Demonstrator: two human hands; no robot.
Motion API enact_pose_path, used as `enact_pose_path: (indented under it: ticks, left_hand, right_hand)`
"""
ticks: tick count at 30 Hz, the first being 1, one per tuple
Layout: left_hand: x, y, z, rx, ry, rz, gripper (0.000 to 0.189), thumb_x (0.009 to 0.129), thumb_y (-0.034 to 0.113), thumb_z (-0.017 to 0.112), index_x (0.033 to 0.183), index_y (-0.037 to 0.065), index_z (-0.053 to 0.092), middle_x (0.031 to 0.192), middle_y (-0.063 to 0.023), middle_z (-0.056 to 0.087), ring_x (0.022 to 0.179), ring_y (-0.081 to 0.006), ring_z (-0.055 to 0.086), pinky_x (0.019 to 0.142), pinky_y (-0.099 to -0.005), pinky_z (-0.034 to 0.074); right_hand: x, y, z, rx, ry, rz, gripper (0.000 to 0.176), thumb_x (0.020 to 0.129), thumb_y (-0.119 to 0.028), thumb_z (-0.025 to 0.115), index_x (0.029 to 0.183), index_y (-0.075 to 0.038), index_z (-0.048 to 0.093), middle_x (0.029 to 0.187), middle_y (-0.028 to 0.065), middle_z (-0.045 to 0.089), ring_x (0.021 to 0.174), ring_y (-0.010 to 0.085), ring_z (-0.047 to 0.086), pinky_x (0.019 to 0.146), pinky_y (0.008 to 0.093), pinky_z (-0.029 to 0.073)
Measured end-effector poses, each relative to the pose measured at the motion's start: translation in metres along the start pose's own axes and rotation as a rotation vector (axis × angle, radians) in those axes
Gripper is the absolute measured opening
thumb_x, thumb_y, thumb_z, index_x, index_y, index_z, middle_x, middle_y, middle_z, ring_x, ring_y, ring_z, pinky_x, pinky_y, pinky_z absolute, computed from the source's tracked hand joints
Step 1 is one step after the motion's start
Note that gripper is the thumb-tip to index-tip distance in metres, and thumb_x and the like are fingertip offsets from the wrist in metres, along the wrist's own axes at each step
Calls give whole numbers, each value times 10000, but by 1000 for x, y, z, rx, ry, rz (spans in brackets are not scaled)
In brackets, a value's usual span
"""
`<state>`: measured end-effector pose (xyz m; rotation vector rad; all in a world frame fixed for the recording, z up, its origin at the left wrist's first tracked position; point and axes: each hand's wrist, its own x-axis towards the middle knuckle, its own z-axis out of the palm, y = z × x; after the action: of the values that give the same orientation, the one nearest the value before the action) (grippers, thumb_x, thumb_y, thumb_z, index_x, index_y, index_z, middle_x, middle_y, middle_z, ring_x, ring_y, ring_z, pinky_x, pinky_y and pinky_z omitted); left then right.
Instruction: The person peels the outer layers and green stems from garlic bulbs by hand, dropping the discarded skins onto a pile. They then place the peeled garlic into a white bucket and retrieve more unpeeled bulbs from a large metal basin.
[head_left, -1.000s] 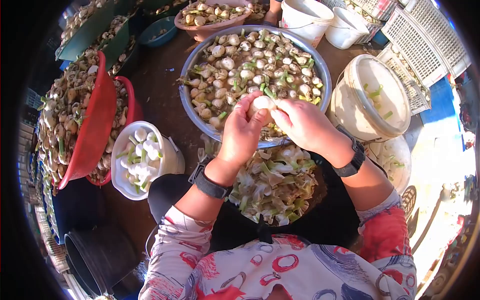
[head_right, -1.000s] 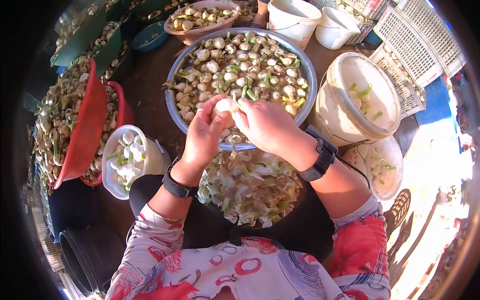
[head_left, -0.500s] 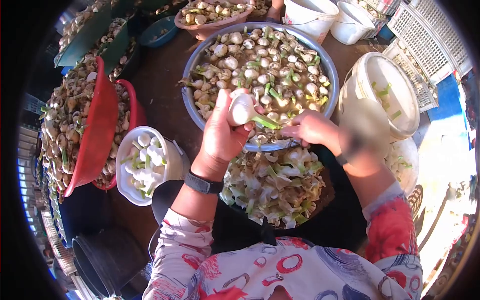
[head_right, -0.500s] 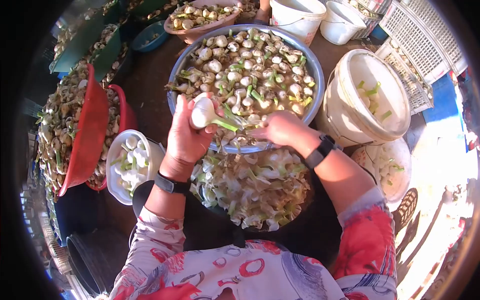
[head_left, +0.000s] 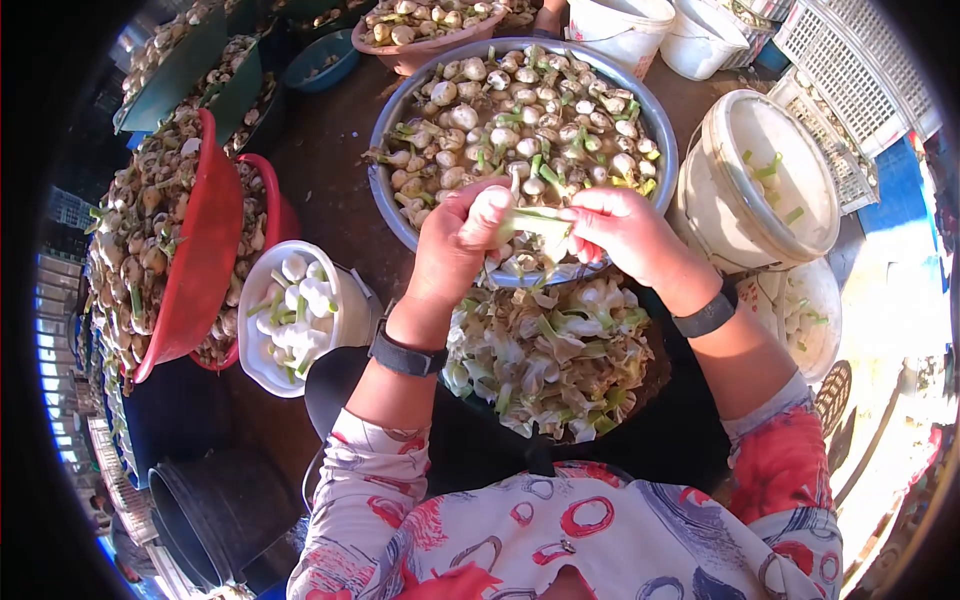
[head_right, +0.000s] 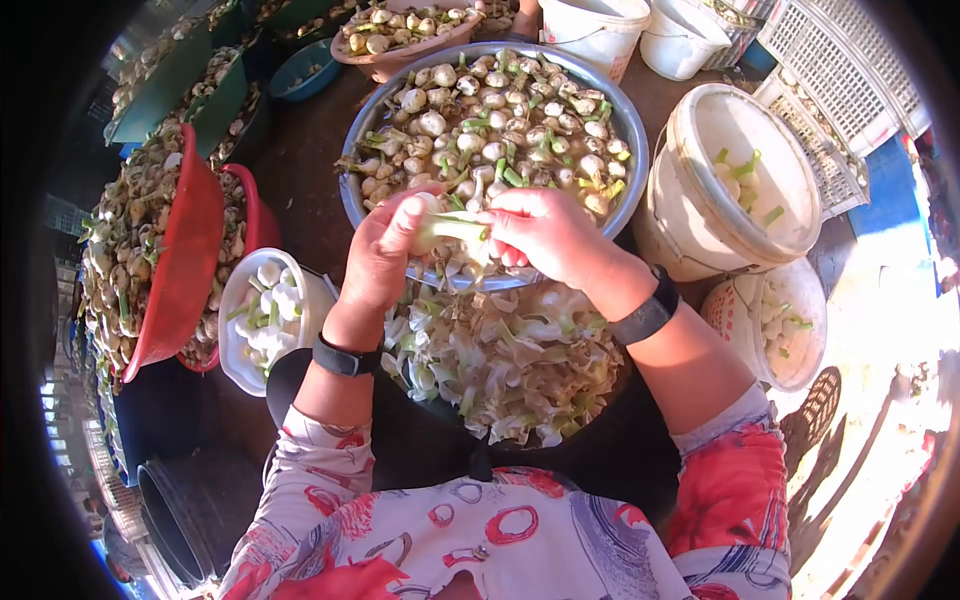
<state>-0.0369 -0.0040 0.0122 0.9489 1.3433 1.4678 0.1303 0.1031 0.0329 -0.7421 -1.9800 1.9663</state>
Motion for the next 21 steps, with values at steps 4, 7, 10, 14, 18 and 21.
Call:
enact_pose_path:
  ticks: [4, 7, 10, 14, 18, 21]
  left_hand:
    - [-1, -3, 7, -46, 3, 18, 601, 754, 446, 599, 1096, -35, 482, 799, -22, 543, 670, -75, 509, 563, -199, 434]
    - [4, -3, 7, -110, -196, -69, 471, 768, 348, 620, 1052, -11, 509, 787, 7, 533, 667, -64, 501, 581, -207, 446]
    - [6, -17, 14, -284, -116, -63, 425, 787, 282, 596, 1069, -16, 484, 824, -11, 539, 687, -71, 509, 562, -211, 438]
    - [-3, -1, 18, -179, -107, -54, 487, 810, 436, 512, 1002, -12, 509, 751, -25, 528, 590, -67, 445, 488, -194, 339]
    - [-10, -5, 24, 117, -122, -111, 552, 804, 520, 474, 962, -4, 544, 661, 1, 500, 530, -57, 409, 465, -194, 327]
    - [-7, -8, 25, 317, -133, -42, 565, 794, 536, 479, 958, -1, 548, 641, 3, 494, 524, -54, 411, 463, -196, 333]
  right_hand:
    - [1, 1, 6, 144, -68, -85, 90, 810, -64, 486, 750, -18, 534, 595, 45, 536, 501, 135, 501, 465, 252, 398]
    - [15, 12, 2, -727, 278, -461, 34, 737, -75, 531, 737, -48, 552, 589, 114, 543, 519, 267, 524, 474, 322, 409]
    - [19, 12, 7, -768, 296, -492, 53, 700, -108, 555, 716, -57, 562, 626, 146, 550, 556, 327, 528, 489, 360, 413]
    - [10, -11, -14, -290, -105, 20, 286, 833, -312, 534, 794, -37, 602, 613, 23, 579, 535, 120, 522, 511, 306, 407]
    - [2, 1, -9, -685, -174, -381, 206, 789, -209, 528, 708, -30, 590, 619, 138, 558, 541, 287, 525, 541, 345, 405]
    - [-8, -3, 1, -971, -30, -305, 252, 750, -250, 522, 624, -34, 556, 589, 129, 548, 589, 316, 550, 538, 390, 431]
